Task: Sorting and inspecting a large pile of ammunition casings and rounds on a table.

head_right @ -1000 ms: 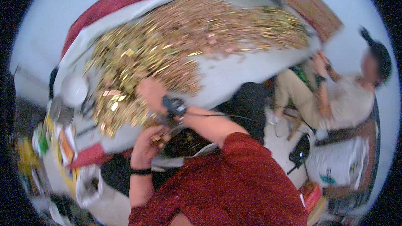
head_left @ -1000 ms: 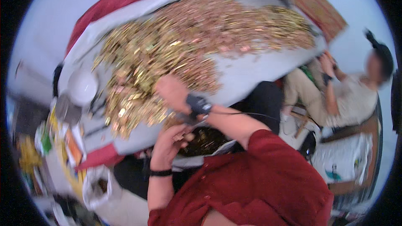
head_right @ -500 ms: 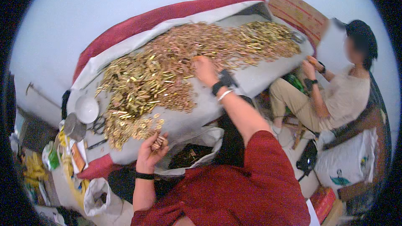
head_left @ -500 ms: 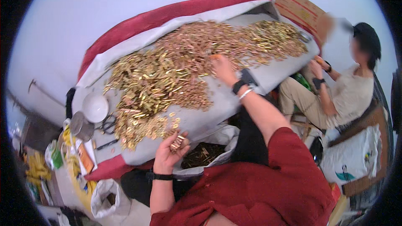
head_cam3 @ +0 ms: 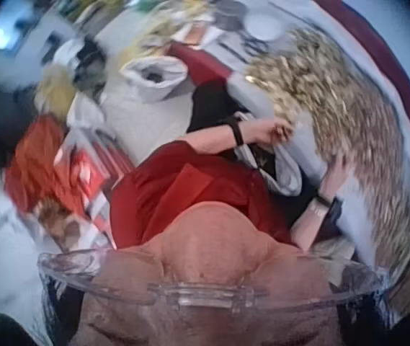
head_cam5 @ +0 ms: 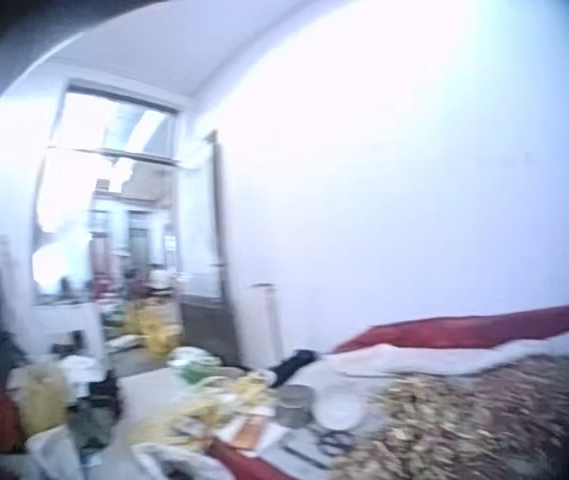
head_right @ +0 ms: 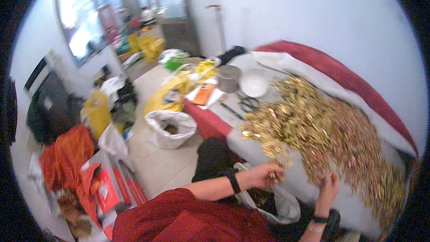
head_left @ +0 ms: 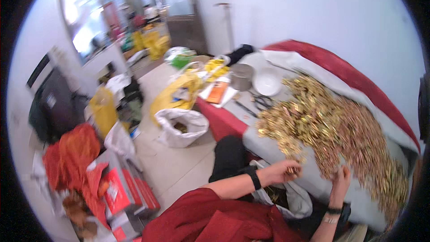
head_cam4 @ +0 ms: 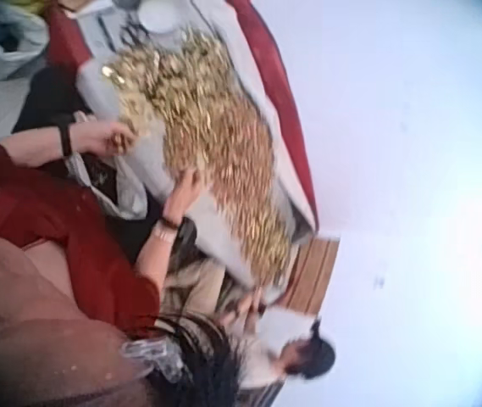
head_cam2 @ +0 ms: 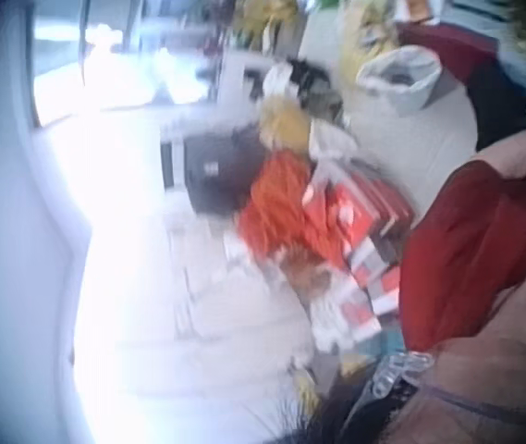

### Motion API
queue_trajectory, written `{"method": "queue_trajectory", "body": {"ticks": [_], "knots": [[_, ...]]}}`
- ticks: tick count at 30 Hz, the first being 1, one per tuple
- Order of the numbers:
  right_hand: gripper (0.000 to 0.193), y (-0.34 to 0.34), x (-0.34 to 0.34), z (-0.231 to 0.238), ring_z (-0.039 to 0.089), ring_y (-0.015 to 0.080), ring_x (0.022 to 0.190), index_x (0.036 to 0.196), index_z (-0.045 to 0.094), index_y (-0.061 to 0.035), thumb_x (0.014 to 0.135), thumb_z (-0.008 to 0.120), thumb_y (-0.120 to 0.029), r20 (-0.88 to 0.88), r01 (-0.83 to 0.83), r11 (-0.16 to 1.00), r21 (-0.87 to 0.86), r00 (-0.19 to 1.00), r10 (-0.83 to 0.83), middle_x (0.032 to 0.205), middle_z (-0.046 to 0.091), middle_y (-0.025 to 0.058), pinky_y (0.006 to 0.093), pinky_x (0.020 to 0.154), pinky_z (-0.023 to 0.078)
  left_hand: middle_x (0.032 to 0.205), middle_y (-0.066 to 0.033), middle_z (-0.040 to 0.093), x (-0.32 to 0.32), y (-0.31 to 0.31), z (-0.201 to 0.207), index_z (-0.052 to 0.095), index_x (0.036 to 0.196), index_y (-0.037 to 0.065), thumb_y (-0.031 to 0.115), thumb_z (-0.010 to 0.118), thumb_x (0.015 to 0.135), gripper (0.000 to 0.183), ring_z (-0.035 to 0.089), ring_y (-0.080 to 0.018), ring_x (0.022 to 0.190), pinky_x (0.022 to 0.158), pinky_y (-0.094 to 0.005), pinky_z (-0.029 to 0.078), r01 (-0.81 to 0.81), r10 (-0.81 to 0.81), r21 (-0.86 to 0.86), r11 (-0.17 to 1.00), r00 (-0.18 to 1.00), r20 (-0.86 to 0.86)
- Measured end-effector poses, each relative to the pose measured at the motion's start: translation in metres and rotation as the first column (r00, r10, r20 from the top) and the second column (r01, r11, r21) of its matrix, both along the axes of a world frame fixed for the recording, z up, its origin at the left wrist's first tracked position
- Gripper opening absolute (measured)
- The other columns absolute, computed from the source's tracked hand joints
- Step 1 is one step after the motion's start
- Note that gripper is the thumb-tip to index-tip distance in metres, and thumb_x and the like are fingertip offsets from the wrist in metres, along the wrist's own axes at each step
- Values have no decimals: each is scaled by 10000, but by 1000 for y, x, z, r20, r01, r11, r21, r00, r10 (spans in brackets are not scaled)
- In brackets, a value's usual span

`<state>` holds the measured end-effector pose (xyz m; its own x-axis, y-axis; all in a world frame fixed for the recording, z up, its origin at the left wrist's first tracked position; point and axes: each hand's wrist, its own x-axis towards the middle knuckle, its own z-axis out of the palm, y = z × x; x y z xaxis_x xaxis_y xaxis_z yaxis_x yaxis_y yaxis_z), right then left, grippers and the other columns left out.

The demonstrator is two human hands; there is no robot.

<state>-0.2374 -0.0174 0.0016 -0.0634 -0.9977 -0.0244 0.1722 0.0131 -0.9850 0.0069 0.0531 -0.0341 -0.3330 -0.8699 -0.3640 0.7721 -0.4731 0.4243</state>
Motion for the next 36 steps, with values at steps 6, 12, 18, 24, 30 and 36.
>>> {"method": "queue_trajectory", "body": {"ticks": [6,12,18,24,30,36], "knots": [[298,62,61,-1,571,94,764,1184,490,-30,935,534,-187,-61,-241,969,-52,969,238,865,577,15,215,600,433,751,-66,649,-4,29,-3,606,885,50,228,580,883,179,606,-126,555,476,-224,526,-56,61,51,997,994,-88],[301,70,83,0,544,126,840,1207,467,-6,937,511,-131,-33,-173,973,-151,985,170,933,570,52,263,721,454,741,-44,639,-19,33,-8,615,887,52,236,609,886,184,605,-126,585,526,-227,534,-30,41,91,995,993,-114],[296,81,84,-8,533,130,835,1212,465,-3,940,501,-114,-15,-229,969,-90,973,229,940,566,56,268,746,450,698,-11,591,-26,42,-4,598,919,50,196,628,871,157,585,-118,604,556,-249,538,45,-48,-57,997,998,-34],[317,82,83,-2,550,110,831,1238,454,-22,943,514,-123,-93,-275,957,-96,959,267,961,560,44,247,737,463,712,-19,577,-19,49,6,588,911,53,129,660,822,138,574,-123,597,534,-261,532,0,29,-130,991,974,225],[305,84,81,-6,538,147,876,1212,468,-5,938,510,-130,-10,-293,956,-24,956,293,980,538,69,293,771,458,687,-25,575,-18,51,6,612,872,38,46,666,736,146,572,-130,545,464,-278,527,-25,81,-168,986,939,334],[337,75,72,-5,553,111,823,1196,485,-20,942,543,-235,38,-256,964,69,967,254,932,562,42,250,708,458,700,-28,591,-17,39,12,624,875,35,103,699,753,159,568,-121,547,443,-269,513,-3,60,-184,983,951,305]]}}
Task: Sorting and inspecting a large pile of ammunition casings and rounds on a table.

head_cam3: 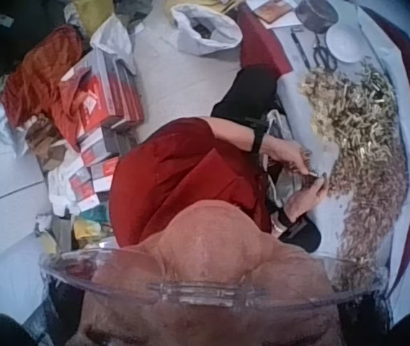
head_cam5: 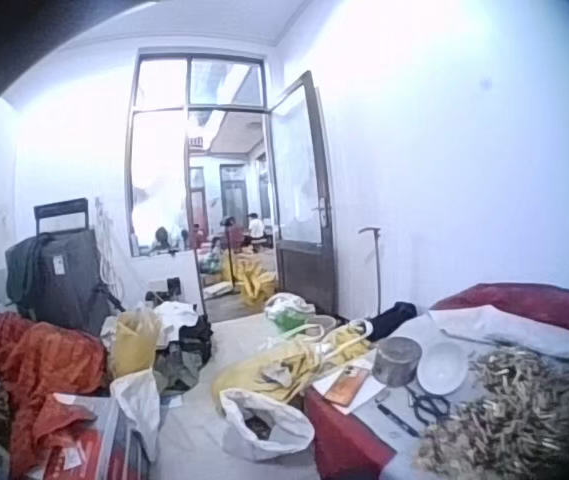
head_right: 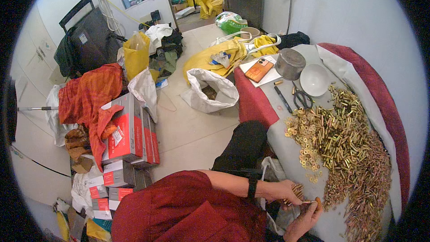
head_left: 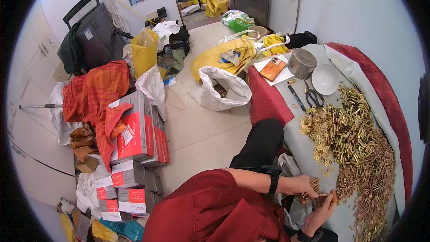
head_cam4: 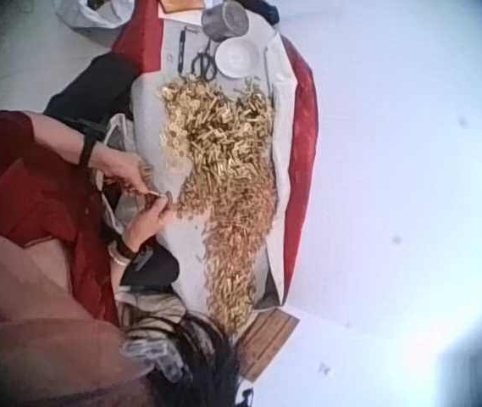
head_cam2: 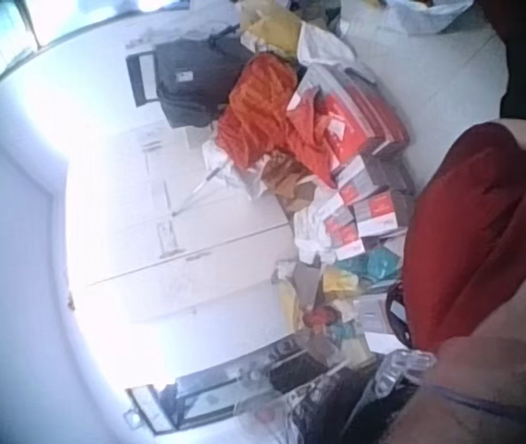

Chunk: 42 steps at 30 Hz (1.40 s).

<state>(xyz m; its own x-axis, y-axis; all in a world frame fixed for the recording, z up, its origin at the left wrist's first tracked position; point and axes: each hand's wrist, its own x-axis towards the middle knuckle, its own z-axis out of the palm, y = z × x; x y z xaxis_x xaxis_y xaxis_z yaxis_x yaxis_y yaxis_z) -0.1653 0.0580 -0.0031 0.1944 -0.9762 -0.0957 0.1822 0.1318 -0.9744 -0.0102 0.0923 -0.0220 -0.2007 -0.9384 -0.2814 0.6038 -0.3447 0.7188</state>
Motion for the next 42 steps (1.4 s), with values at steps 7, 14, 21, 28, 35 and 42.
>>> {"method": "queue_trajectory", "body": {"ticks": [7,14,21,28,35,42], "knots": [[323,-10,3,-13,542,111,796,1130,522,1,942,543,-262,-11,-82,997,9,997,82,921,573,46,252,694,439,723,-38,611,-3,-20,-2,623,900,36,129,699,767,180,583,-121,570,432,-261,502,-43,44,-69,997,999,10],[352,-47,9,-14,520,244,1000,1151,509,36,958,482,-257,-146,7,1000,-18,989,-10,1077,542,145,352,864,408,653,-58,592,11,-57,25,596,908,12,94,697,749,205,557,-143,479,396,-272,466,-63,63,-116,991,998,-4],[269,-80,16,-61,492,353,948,1070,552,-7,861,586,-174,-818,-468,686,-556,455,-353,988,515,177,430,812,406,715,-129,627,36,-83,25,592,855,-56,122,712,754,237,610,-183,547,383,-293,504,-154,155,-42,987,988,24],[224,-78,11,-51,503,343,947,1040,554,-9,822,577,-55,-840,-398,766,-504,432,-329,983,515,177,426,816,405,655,-118,614,25,-82,0,609,821,-75,105,660,768,195,600,-181,492,371,-287,498,-97,100,69,993,994,-39],[213,-80,-16,-54,530,322,900,1032,549,26,915,534,-151,-879,-365,826,-431,377,-292,962,523,178,383,776,420,688,-81,635,1,-78,-8,576,944,1,165,658,817,224,590,-155,498,388,-268,484,6,-8,-27,1000,998,-61],[163,-72,33,-25,547,153,798,923,606,0,873,597,-155,-534,90,953,-291,811,-240,841,606,75,302,729,449,862,-61,632,38,-74,-11,586,1065,28,200,658,835,296,614,-140,612,489,-260,520,-49,41,68,996,994,106]]}}
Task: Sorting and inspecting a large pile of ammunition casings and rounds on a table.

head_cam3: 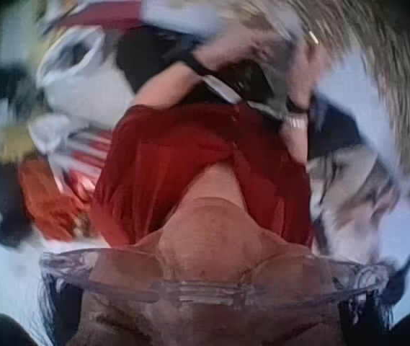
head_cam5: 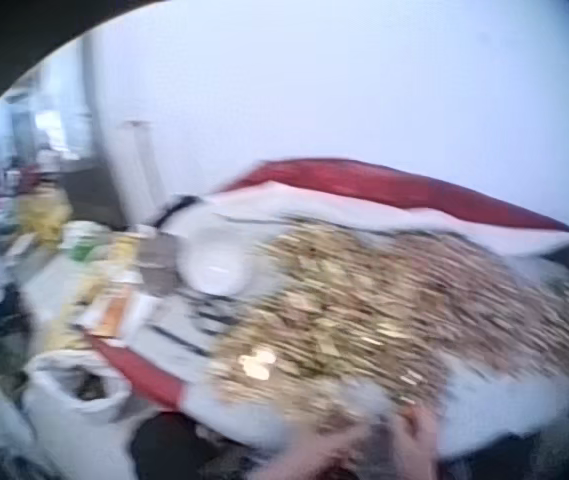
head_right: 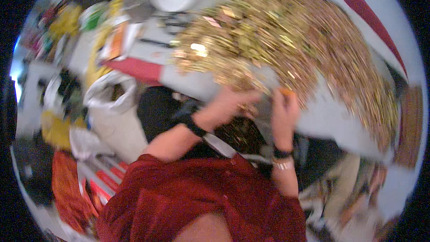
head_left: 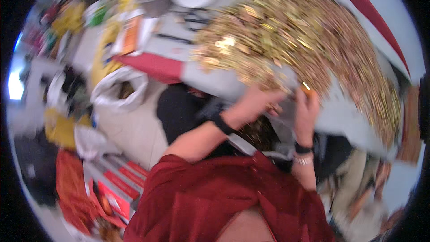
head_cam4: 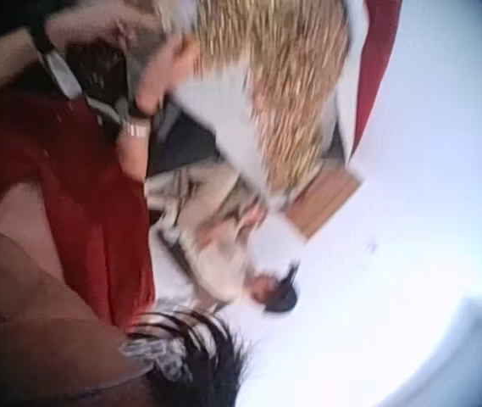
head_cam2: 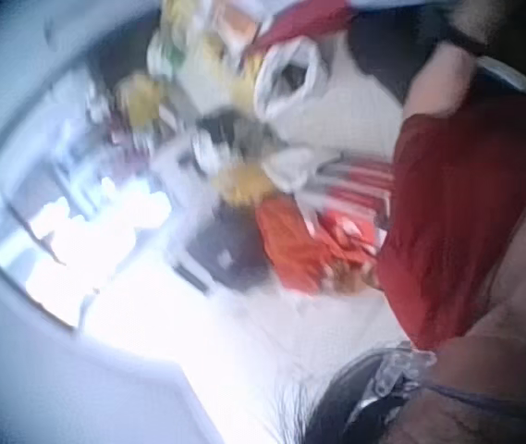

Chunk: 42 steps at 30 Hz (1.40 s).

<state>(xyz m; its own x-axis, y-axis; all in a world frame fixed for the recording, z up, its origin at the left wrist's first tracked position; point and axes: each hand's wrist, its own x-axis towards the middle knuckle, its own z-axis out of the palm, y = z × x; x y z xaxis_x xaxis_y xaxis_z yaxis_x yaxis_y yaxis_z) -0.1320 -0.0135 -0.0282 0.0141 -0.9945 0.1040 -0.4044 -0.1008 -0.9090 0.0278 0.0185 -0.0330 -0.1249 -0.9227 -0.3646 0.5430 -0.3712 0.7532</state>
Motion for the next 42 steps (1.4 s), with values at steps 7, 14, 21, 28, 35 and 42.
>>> {"method": "queue_trajectory", "body": {"ticks": [7,14,21,28,35,42], "knots": [[101,12,6,-11,572,85,739,935,608,-13,865,622,-85,453,-31,999,14,891,21,833,641,37,238,660,472,806,-41,629,-8,-6,2,609,959,40,174,673,829,198,621,-143,584,472,-256,525,126,-129,54,991,990,51],[156,31,-6,-15,638,295,806,965,650,-74,809,643,-70,-167,-135,887,-441,984,67,953,654,136,352,685,511,798,-50,637,-6,0,-4,614,949,28,159,643,847,169,615,-131,597,476,-244,515,203,-200,31,979,976,-89],[213,17,-35,-13,574,335,831,1003,606,-31,798,639,-74,-381,-151,856,-494,923,-58,914,602,150,381,725,469,773,-44,626,-7,1,2,577,968,18,110,675,826,195,621,-132,582,464,-246,517,75,-67,-40,996,982,179],[115,-25,-27,-11,538,296,795,879,611,-31,772,641,-62,-527,-178,843,-507,838,-141,809,551,116,387,685,440,800,-79,629,-8,-2,-7,581,952,19,142,683,823,206,626,-156,579,444,-251,502,33,-24,-44,998,981,191],[118,-45,-17,-25,542,284,832,867,595,-48,770,642,-94,-772,-297,874,-384,623,-127,826,561,107,376,697,448,792,-68,621,-4,-3,1,575,932,17,127,684,815,193,621,-147,574,443,-253,512,-29,37,-41,999,981,191],[113,-14,-18,-9,554,90,700,891,582,-30,822,662,-70,25,-35,999,-8,999,35,813,604,7,236,633,451,768,-49,610,-7,-4,-1,564,952,5,92,689,806,211,614,-141,557,444,-250,519,10,-4,-37,999,987,160]]}}
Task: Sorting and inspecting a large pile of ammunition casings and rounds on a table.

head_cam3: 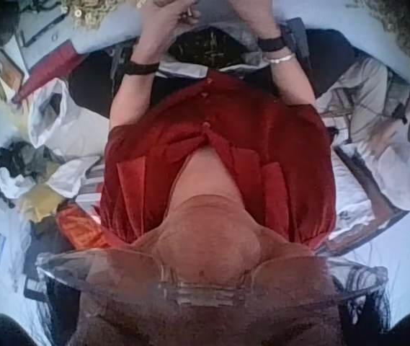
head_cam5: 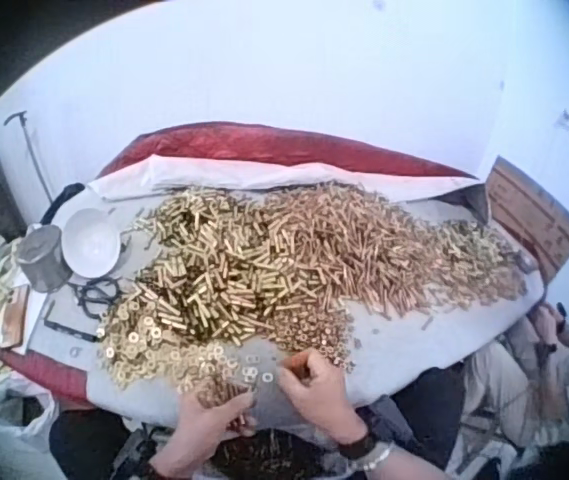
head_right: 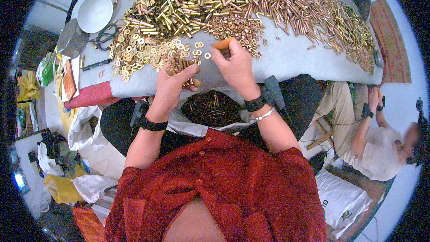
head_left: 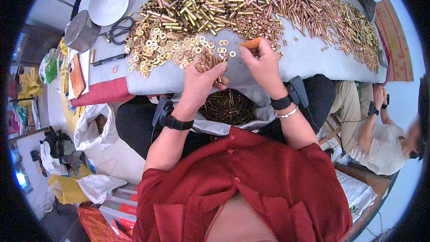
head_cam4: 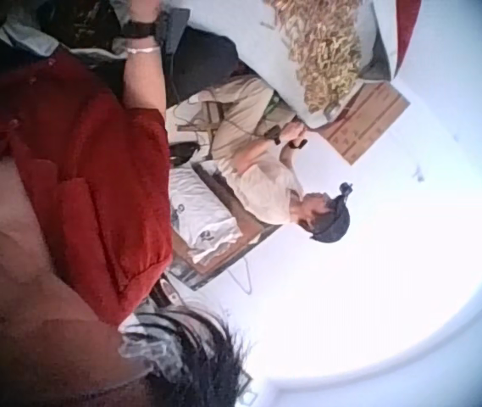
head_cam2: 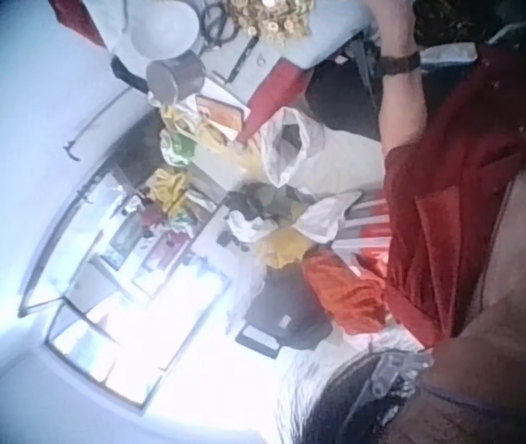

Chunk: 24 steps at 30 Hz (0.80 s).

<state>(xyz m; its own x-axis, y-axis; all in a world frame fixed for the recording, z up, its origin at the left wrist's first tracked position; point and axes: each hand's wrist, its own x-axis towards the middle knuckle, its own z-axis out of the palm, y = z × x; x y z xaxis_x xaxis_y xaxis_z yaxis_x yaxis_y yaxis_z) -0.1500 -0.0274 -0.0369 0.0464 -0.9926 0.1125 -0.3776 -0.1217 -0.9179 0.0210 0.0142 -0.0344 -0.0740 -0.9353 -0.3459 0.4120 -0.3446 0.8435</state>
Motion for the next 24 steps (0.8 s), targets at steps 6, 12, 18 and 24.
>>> {"method": "queue_trajectory", "body": {"ticks": [6,12,18,24], "knots": [[145,19,4,4,575,89,724,876,590,-7,810,671,-108,254,-133,991,27,959,122,812,648,55,250,648,474,755,-45,611,-6,2,-1,569,964,0,70,678,814,198,609,-123,553,438,-238,516,66,-63,-33,997,996,63],[127,25,1,10,585,108,736,915,614,-9,824,653,-89,290,-126,991,34,950,111,846,648,60,256,670,476,741,-43,610,-3,5,0,571,952,2,70,674,812,187,597,-99,540,433,-227,512,144,-137,-52,988,984,113],[128,22,-6,27,613,202,747,863,658,-30,819,660,-150,-18,-246,966,-81,969,245,840,647,96,305,690,477,726,-14,600,-6,13,21,573,959,27,76,662,826,167,580,-89,549,441,-228,492,152,-118,-77,985,933,339],[221,15,-5,49,600,256,725,858,649,-14,850,637,-234,-537,-303,953,-34,809,238,799,622,165,330,645,459,705,-13,596,-9,12,15,576,908,25,59,666,814,135,576,-81,539,439,-218,490,126,-79,-142,982,952,296]]}}
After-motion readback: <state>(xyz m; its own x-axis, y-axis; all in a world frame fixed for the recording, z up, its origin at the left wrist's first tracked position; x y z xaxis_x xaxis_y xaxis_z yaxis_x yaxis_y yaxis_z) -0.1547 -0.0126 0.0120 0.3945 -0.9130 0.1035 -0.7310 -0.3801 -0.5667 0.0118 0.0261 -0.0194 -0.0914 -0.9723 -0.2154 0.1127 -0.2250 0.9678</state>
